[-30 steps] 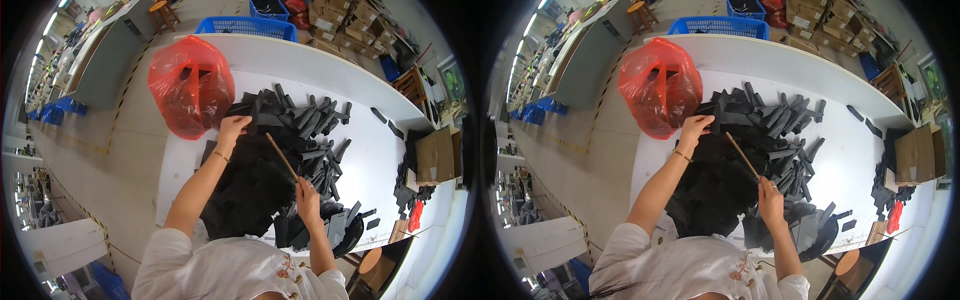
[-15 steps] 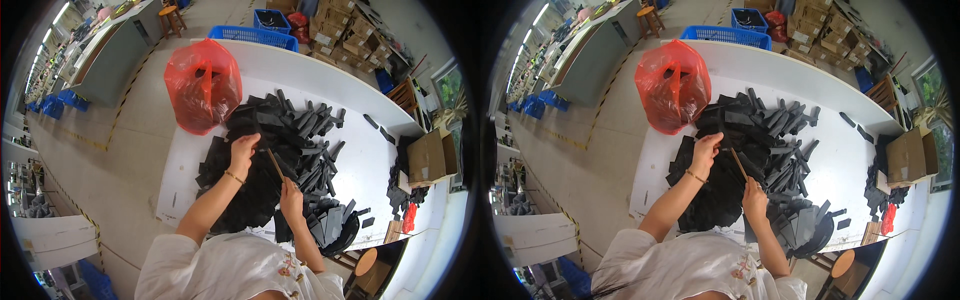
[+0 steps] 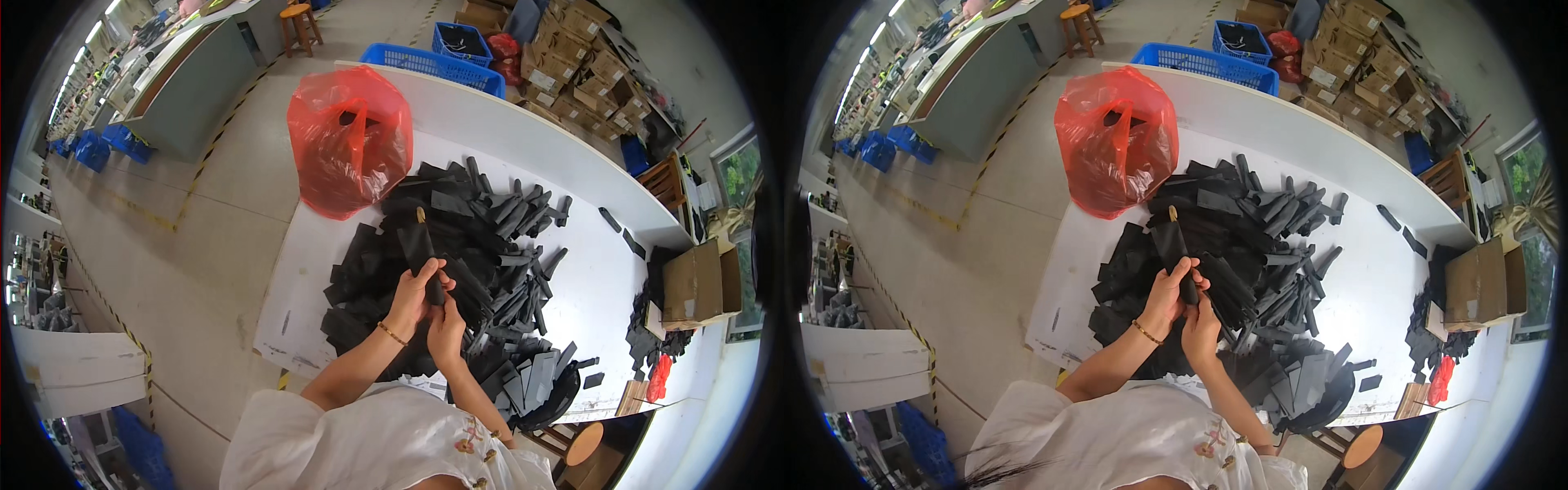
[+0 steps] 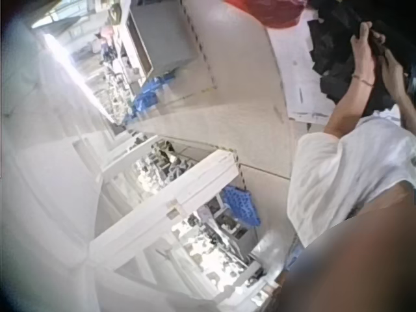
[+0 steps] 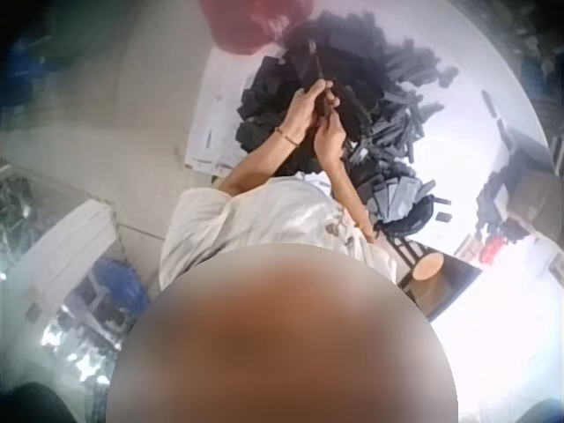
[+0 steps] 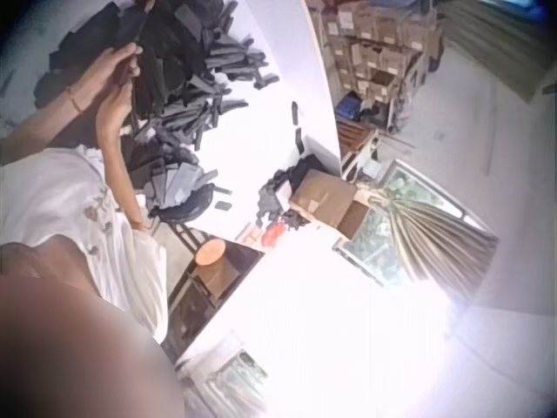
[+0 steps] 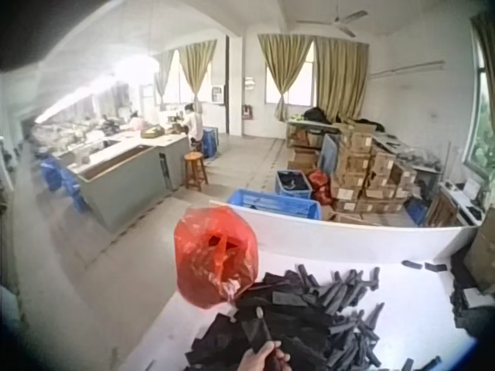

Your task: Measuring the length of black foam strips using a wooden ruler at a workbench in a factory setting.

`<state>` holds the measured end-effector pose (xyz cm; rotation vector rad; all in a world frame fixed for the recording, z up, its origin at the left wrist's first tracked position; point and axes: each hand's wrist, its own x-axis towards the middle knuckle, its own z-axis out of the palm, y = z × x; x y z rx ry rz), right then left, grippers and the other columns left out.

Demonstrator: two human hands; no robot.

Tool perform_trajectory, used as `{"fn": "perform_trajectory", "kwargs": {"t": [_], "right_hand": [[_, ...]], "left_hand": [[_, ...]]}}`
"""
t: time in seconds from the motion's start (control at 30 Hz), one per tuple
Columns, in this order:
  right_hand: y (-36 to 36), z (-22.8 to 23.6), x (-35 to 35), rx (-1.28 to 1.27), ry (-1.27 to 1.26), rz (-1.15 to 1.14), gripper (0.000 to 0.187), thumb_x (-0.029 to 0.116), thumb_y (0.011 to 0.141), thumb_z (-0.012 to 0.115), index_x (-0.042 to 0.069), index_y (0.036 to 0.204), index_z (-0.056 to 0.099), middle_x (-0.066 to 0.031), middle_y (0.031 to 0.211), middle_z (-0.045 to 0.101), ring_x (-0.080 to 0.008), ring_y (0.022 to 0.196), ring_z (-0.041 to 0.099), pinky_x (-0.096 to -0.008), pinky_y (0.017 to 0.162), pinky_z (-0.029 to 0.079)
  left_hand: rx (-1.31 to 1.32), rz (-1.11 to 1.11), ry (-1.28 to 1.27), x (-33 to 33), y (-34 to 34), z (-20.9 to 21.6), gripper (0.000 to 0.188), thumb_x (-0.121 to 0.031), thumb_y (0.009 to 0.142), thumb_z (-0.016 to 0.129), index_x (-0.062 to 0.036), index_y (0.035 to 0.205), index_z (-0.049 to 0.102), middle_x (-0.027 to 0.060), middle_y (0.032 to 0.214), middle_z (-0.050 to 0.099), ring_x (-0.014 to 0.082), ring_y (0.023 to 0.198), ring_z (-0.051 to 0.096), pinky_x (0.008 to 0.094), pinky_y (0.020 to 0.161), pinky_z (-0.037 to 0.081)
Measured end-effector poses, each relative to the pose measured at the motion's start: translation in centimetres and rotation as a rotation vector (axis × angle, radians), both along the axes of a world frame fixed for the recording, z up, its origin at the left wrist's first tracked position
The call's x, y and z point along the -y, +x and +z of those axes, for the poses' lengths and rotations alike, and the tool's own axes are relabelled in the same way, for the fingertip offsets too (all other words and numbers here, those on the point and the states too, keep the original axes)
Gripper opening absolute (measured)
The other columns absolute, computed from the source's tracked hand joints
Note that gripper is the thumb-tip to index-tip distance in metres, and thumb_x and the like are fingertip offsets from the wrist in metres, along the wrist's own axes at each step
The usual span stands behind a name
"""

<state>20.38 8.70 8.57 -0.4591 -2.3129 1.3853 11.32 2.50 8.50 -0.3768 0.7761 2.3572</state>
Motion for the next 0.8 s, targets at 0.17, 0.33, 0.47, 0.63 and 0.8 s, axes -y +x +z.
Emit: {"fn": "perform_trajectory", "kwargs": {"t": [0.17,0.33,0.47,0.63,0.8], "right_hand": [[1.6,0.4,0.5,0.157,-0.088,-0.045,0.019,0.009,0.098,0.050,-0.005,0.107,0.059,-0.0120,0.067,0.058,-0.0180,0.059,0.057,-0.0306,0.056,0.046],[3.5,0.0,0.8,0.265,-0.119,0.040,0.017,0.009,0.097,0.051,-0.004,0.103,0.061,-0.0095,0.061,0.054,-0.0166,0.053,0.053,-0.0304,0.051,0.042],[6.0,0.1,1.2,0.313,-0.152,0.067,0.016,0.009,0.097,0.051,-0.003,0.102,0.061,-0.0090,0.059,0.053,-0.0166,0.051,0.052,-0.0306,0.049,0.041],[13.5,0.0,0.5,0.529,-0.165,0.202,0.012,0.011,0.093,0.057,0.002,0.089,0.063,-0.0127,0.061,0.058,-0.0208,0.051,0.059,-0.0340,0.048,0.044],[13.3,2.8,-3.9,0.407,0.104,0.080,0.020,0.014,0.085,0.071,0.001,0.077,0.058,-0.0112,0.056,0.054,-0.0155,0.047,0.052,-0.0327,0.046,0.043]], "left_hand": [[-0.020,0.047,-0.026,-0.5,-0.9,1.5,0.028,-0.028,0.088,0.070,-0.0013,0.097,0.066,0.0066,0.072,0.063,0.0216,0.064,0.065,0.0337,0.063,0.054],[0.004,0.097,-0.106,-0.3,-2.3,2.1,0.028,-0.028,0.088,0.070,-0.0003,0.094,0.066,0.0060,0.068,0.062,0.0174,0.055,0.061,0.0312,0.054,0.052],[-0.007,0.088,-0.163,0.6,-3.6,1.1,0.027,-0.027,0.088,0.070,-0.0005,0.088,0.065,0.0042,0.061,0.058,0.0115,0.043,0.050,0.0229,0.041,0.039],[-0.129,0.281,-0.092,3.8,-7.8,0.5,0.028,-0.029,0.091,0.067,-0.0012,0.086,0.061,-0.0028,0.050,0.042,0.0070,0.034,0.030,0.0217,0.036,0.021],[0.031,0.206,-0.026,2.4,-7.3,0.0,0.030,-0.034,0.096,0.058,-0.0045,0.090,0.057,-0.0047,0.051,0.039,0.0058,0.037,0.030,0.0225,0.038,0.022]]}}
